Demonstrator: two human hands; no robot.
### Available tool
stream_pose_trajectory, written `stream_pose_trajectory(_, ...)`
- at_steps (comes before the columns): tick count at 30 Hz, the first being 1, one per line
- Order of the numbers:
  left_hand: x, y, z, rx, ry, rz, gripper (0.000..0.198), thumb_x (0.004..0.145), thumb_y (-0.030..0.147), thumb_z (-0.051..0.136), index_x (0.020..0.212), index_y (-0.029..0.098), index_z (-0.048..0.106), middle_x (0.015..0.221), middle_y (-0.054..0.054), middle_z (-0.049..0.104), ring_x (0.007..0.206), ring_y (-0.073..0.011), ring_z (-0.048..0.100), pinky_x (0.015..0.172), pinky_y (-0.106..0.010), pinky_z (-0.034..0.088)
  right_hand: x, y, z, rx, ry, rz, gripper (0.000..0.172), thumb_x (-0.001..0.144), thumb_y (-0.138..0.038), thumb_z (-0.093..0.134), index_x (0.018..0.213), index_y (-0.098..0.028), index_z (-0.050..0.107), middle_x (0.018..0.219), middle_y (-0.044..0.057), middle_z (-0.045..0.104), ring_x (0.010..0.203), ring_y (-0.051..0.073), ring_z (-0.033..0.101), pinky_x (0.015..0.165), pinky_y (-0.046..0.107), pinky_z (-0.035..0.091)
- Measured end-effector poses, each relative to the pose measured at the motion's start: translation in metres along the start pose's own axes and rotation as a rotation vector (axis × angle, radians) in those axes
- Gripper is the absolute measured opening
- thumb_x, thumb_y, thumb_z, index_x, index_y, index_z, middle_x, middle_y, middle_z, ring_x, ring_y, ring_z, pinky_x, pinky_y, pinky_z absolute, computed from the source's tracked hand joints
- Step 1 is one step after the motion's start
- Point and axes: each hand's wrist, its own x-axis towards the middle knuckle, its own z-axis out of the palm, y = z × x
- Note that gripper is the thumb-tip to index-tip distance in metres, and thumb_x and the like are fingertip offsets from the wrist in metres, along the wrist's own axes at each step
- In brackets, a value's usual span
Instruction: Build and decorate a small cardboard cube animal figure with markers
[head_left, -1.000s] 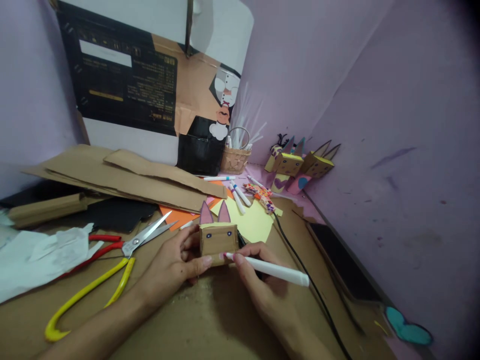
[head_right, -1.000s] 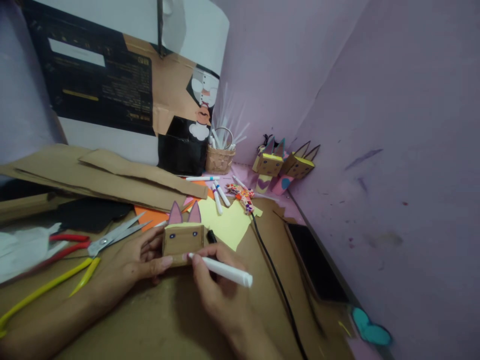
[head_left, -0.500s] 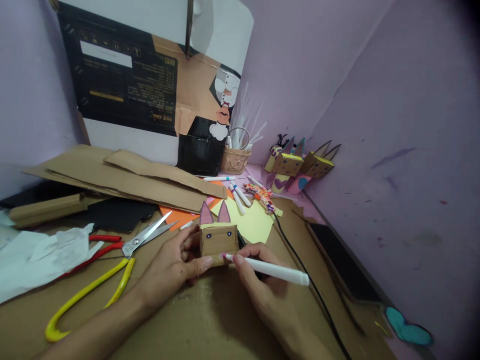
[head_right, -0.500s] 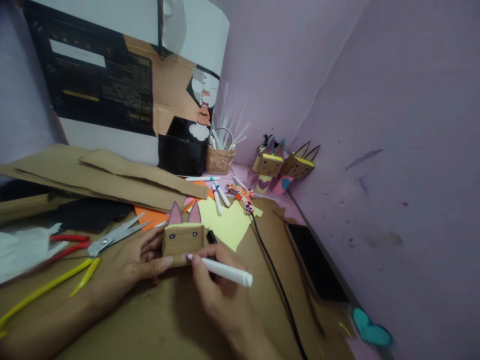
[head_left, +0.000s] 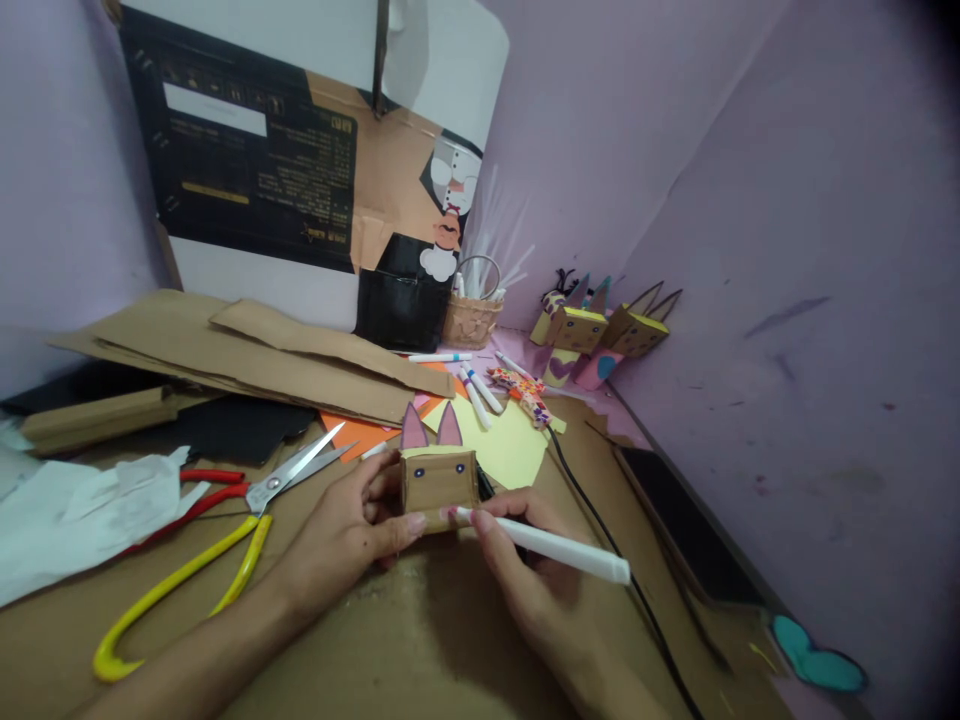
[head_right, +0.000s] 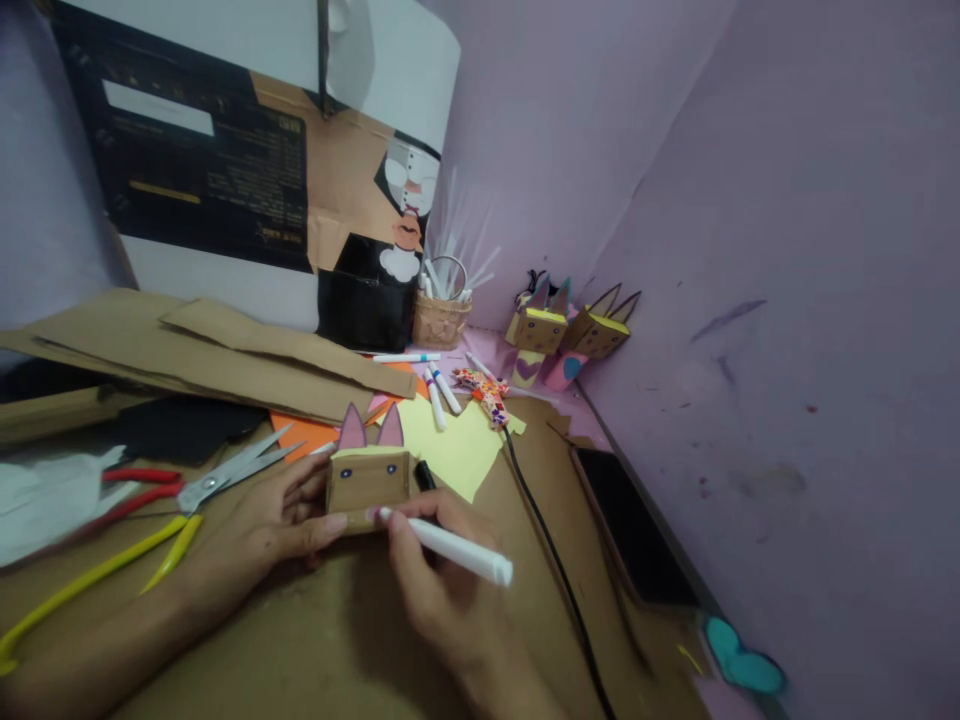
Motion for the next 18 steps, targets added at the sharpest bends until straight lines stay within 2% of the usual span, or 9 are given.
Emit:
stream_pose_trajectory(8, 0.0011, -0.0003, -0.0002, -0.007, -0.006, 0.003, 0.08, 0.065, 0.038, 0.075, 0.134, 0.023, 0.038, 0.128, -0.016, 0.057, 0.091, -0.0274, 0.064, 0.048, -0.022, 0.046, 0.0024, -0.0025, -0.0006, 0.032, 0.016, 0.023, 0.017, 0.082, -0.03, 0.058, 0.07, -0.019, 0.063, 0.053, -0.002, 0.059, 0.045, 0.011, 0.051, 0.043, 0.021, 0.036)
stream_pose_trajectory(13, 0.0009, 0.0011, 0.0001, -0.014, -0.022, 0.001, 0.079, 0.066, 0.036, 0.074, 0.134, 0.022, 0.036, 0.129, -0.016, 0.055, 0.093, -0.0271, 0.063, 0.049, -0.021, 0.045, 0.0022, -0.0041, -0.001, 0.012, -0.022, 0.014, 0.016, 0.082, -0.029, 0.059, 0.071, -0.019, 0.064, 0.056, -0.002, 0.06, 0.048, 0.011, 0.052, 0.046, 0.021, 0.037)
stream_pose_trajectory(18, 0.0006, -0.0006, -0.0002, -0.002, 0.003, -0.009, 0.082, 0.065, 0.038, 0.075, 0.135, 0.021, 0.035, 0.128, -0.016, 0.055, 0.087, -0.0243, 0.063, 0.048, -0.022, 0.045, 0.0004, -0.0028, 0.0014, 0.039, -0.051, 0.037, 0.016, 0.083, -0.031, 0.059, 0.074, -0.02, 0.066, 0.057, -0.001, 0.06, 0.052, 0.013, 0.053, 0.048, 0.022, 0.038)
